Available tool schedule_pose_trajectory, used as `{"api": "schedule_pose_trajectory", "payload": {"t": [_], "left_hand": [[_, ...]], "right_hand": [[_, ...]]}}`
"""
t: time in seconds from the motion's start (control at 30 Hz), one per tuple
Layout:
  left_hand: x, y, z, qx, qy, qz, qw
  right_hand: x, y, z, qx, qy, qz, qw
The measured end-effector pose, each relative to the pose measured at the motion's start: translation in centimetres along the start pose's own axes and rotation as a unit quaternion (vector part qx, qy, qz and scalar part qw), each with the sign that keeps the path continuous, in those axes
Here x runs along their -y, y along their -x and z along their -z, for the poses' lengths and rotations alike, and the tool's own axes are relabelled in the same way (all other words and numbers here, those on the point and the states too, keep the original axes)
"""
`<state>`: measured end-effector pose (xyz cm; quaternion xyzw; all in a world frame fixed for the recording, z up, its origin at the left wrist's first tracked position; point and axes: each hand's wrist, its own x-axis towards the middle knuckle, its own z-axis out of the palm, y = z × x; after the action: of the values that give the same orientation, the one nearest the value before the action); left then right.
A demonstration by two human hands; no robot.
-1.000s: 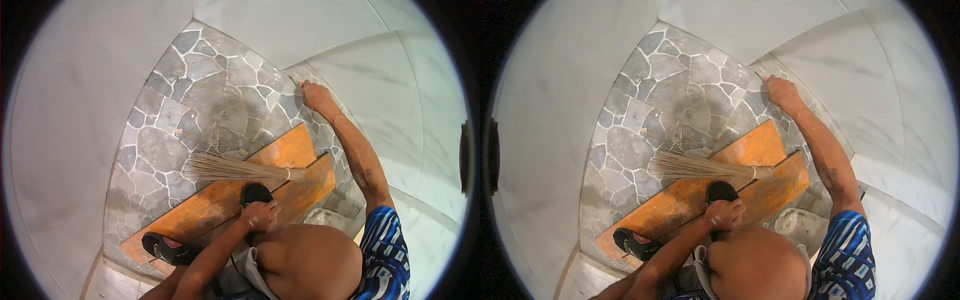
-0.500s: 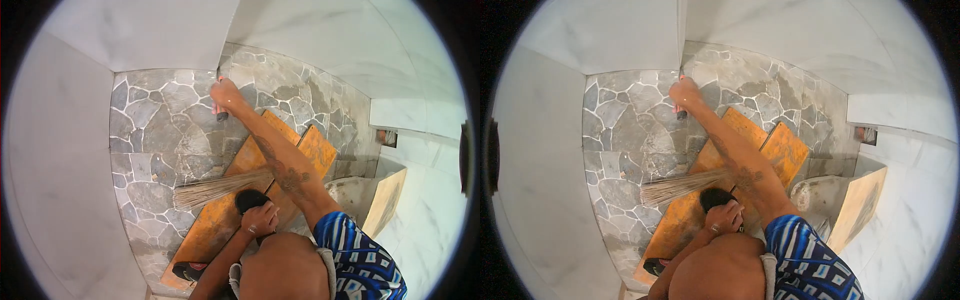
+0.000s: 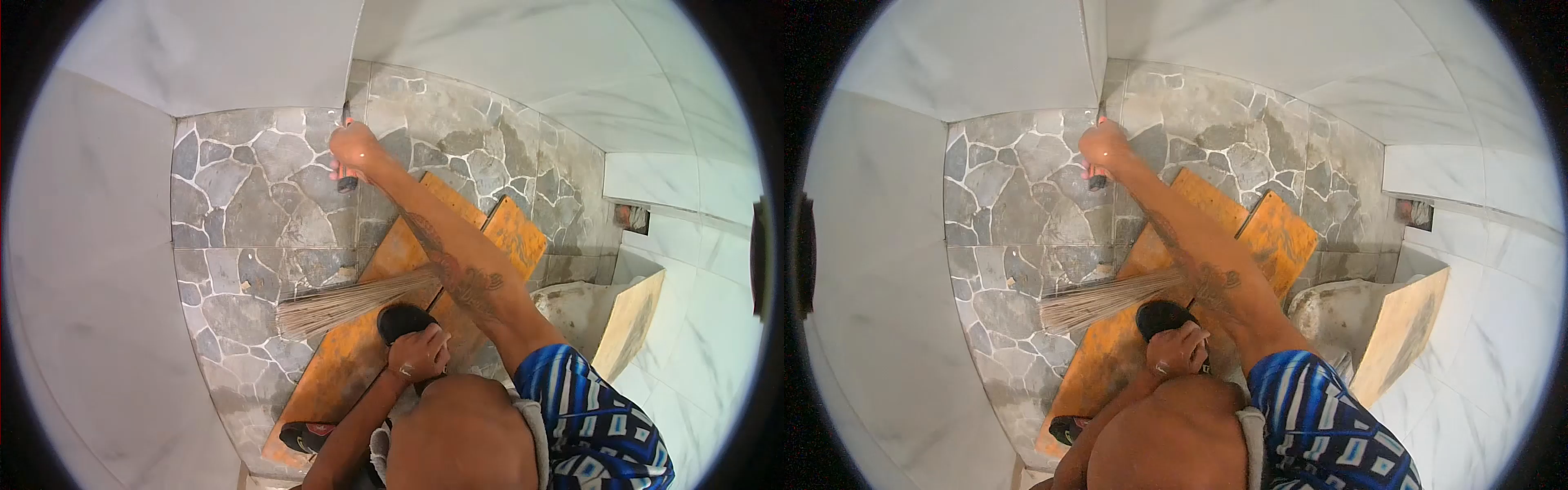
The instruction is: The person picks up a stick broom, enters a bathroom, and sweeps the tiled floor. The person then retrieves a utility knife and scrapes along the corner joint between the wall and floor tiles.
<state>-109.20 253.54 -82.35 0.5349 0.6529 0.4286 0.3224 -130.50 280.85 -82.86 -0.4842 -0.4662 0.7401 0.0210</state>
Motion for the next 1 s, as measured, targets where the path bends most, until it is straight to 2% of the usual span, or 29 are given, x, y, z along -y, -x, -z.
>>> {"api": "schedule_pose_trajectory", "payload": {"t": [0.03,0.1,0.2,0.3,0.4,0.5,0.7,0.8,0.9,1.0], "left_hand": [[0.2,-0.1,-0.2,-0.004,-0.007,-0.001,1.0],[0.0,-0.2,0.3,0.007,0.004,0.005,1.0],[-0.3,-0.4,0.5,0.011,0.009,0.006,1.0],[-0.2,-0.1,0.1,0.001,-0.003,0.003,1.0],[-0.4,-0.3,0.1,-0.005,-0.015,-0.002,1.0],[-0.3,-0.4,0.4,0.001,-0.011,-0.008,1.0],[-0.1,-0.2,0.2,-0.004,-0.003,-0.007,1.0],[-0.3,-0.5,0.4,-0.016,-0.007,-0.017,1.0],[-0.3,-0.3,0.5,-0.02,-0.007,-0.015,1.0],[-0.4,-0.5,0.2,-0.016,-0.003,-0.015,1.0]], "right_hand": [[0.2,-0.1,0.4,0.032,0.02,-0.015,0.999],[3.9,0.9,3.2,0.158,0.196,-0.101,0.963],[3.5,1.5,4.2,0.074,0.157,-0.03,0.984],[2.2,-0.2,2.6,0.0,0.048,0.005,0.999],[0.5,-1.0,0.4,0.046,0.054,-0.027,0.997],[3.2,3.1,1.4,0.138,0.177,-0.09,0.97],[1.4,-0.2,1.5,-0.007,-0.033,-0.033,0.999],[-0.8,-1.1,-0.7,0.042,-0.078,0.028,0.996],[0.9,-0.7,1.4,0.24,-0.007,-0.159,0.957],[1.4,0.8,2.0,0.11,0.048,-0.058,0.991]]}}
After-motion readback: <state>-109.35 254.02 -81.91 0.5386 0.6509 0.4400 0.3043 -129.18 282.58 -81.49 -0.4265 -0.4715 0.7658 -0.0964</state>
